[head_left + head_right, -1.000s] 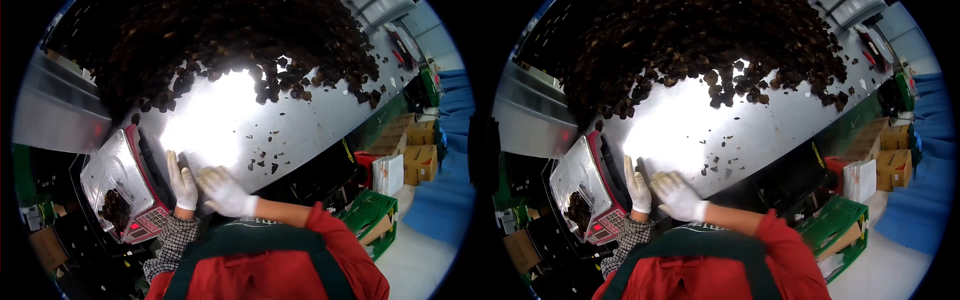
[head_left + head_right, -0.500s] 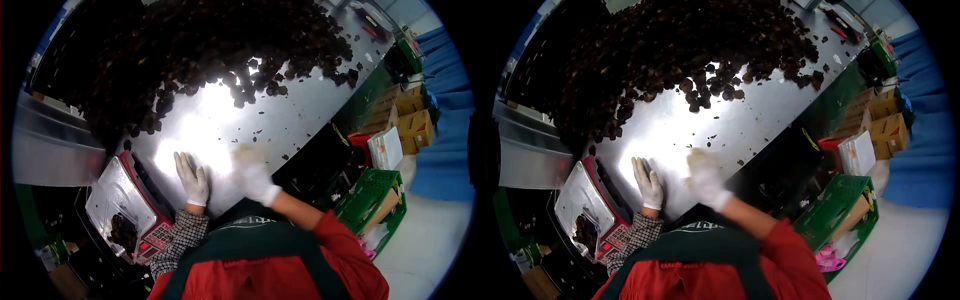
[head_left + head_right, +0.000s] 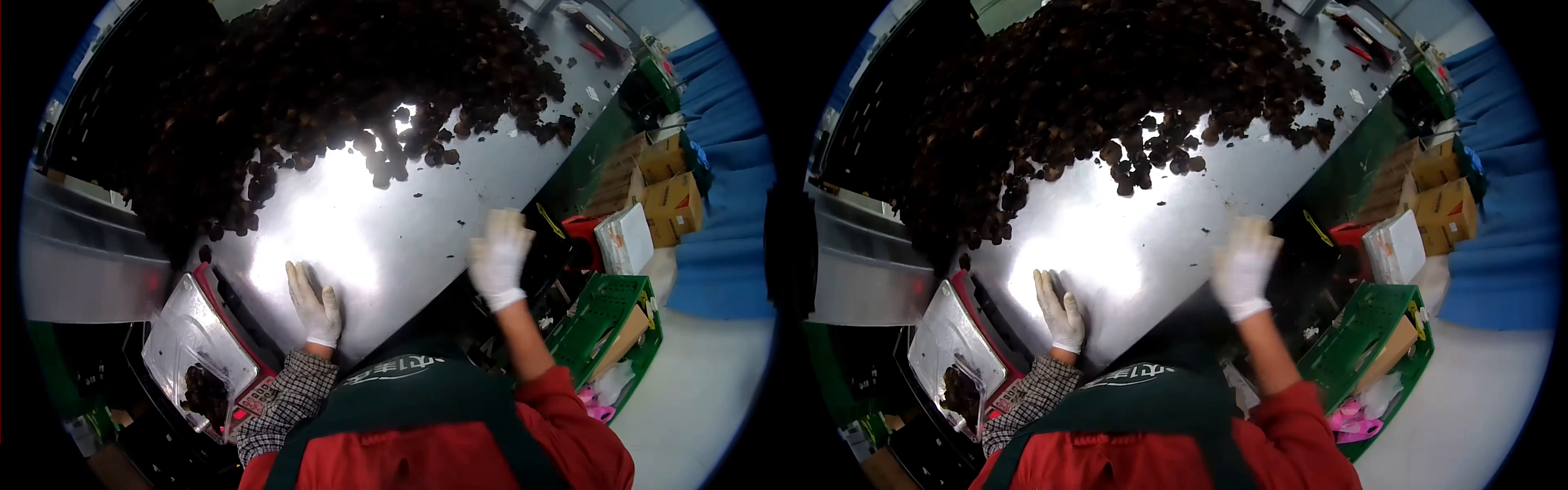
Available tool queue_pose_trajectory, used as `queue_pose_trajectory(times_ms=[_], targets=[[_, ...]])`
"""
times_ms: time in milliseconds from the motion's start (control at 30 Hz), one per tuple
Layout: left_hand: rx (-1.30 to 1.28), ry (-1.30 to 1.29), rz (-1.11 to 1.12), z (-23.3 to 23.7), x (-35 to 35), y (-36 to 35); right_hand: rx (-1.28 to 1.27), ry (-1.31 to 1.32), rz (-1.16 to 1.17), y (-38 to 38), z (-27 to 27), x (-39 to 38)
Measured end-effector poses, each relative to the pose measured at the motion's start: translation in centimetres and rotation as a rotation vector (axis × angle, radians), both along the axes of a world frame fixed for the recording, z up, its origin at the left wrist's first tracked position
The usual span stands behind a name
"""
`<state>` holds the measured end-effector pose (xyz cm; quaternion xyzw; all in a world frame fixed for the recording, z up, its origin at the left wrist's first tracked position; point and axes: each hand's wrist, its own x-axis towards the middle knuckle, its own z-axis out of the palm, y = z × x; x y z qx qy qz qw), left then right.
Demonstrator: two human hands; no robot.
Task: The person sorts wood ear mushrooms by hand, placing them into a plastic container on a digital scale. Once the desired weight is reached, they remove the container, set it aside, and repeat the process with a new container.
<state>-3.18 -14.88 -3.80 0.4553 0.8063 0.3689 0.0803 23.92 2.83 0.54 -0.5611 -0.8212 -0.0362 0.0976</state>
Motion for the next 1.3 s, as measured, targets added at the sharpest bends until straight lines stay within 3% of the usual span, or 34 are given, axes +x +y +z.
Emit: queue_pose_trajectory(times_ms=[33, 100, 167, 233, 267, 333, 367, 433, 500, 600, 633, 667, 767, 900, 967, 1000, 1100, 1167, 1300], targets=[[-0.004, -0.013, 0.003, 0.0, 0.0, -0.2, 0.029, 0.078, 0.217, -0.9, -2.0, -3.1], [-0.007, -0.030, 0.020, -0.1, -0.1, -0.2, 0.047, 0.196, 0.433, -1.9, -4.5, -12.3], [-0.008, -0.024, 0.024, 0.1, 0.1, -0.3, -0.238, 0.038, 0.586, -1.8, -3.2, -18.6], [-0.031, -0.020, 0.019, 0.4, 0.1, -0.3, -0.322, 0.058, 0.455, 1.0, -4.2, -15.0], [-0.030, -0.005, 0.015, 0.3, 0.0, -0.2, -0.149, 0.202, 0.382, 2.6, -7.7, -10.9], [-0.023, 0.013, 0.020, -0.2, 0.0, -0.2, -0.136, -0.068, 0.027, 5.5, -5.0, -0.8], [-0.035, 0.031, 0.016, -0.3, -0.1, 0.1, -0.015, -0.180, -0.179, 6.2, -3.7, 3.5], [-0.076, 0.068, 0.005, -0.4, -0.1, 0.0, 0.238, -0.167, -0.410, 6.9, -2.6, 8.8], [-0.103, 0.076, -0.002, -0.2, 0.0, 0.0, 0.008, -0.023, -0.213, 5.3, 0.6, 4.8], [-0.098, 0.077, 0.008, -0.2, -0.1, -0.2, -0.144, 0.246, 0.338, -0.2, -3.6, -5.1], [-0.101, 0.080, 0.016, -0.2, 0.0, -0.2, -0.274, 0.406, 0.440, -2.6, -2.6, -8.4], [-0.104, 0.082, 0.021, -0.3, 0.1, -0.2, -0.310, 0.286, 0.557, -3.6, -4.0, -9.8], [-0.136, 0.138, 0.008, -0.3, -0.1, -0.2, -0.269, -0.009, 0.346, 0.8, -3.3, -4.6], [-0.151, 0.180, 0.020, -0.3, 0.1, 0.0, 0.025, -0.194, -0.360, 10.1, -2.4, 10.4], [-0.169, 0.184, 0.022, 0.2, 0.3, 0.2, 0.175, -0.024, -0.165, 12.9, -3.7, 11.1], [-0.175, 0.193, 0.025, 0.3, 0.4, 0.1, 0.104, 0.092, 0.009, 12.8, -1.5, 6.9], [-0.154, 0.206, 0.035, 0.4, 0.4, 0.3, -0.029, 0.264, 0.407, 12.4, -2.5, -4.9], [-0.141, 0.188, 0.048, 0.6, 0.4, 0.3, -0.052, 0.323, 0.437, 12.8, -2.5, -11.6], [-0.049, 0.203, 0.154, 1.1, -0.3, 1.8, -0.067, 0.173, 0.363, 13.6, -4.8, -18.1]])
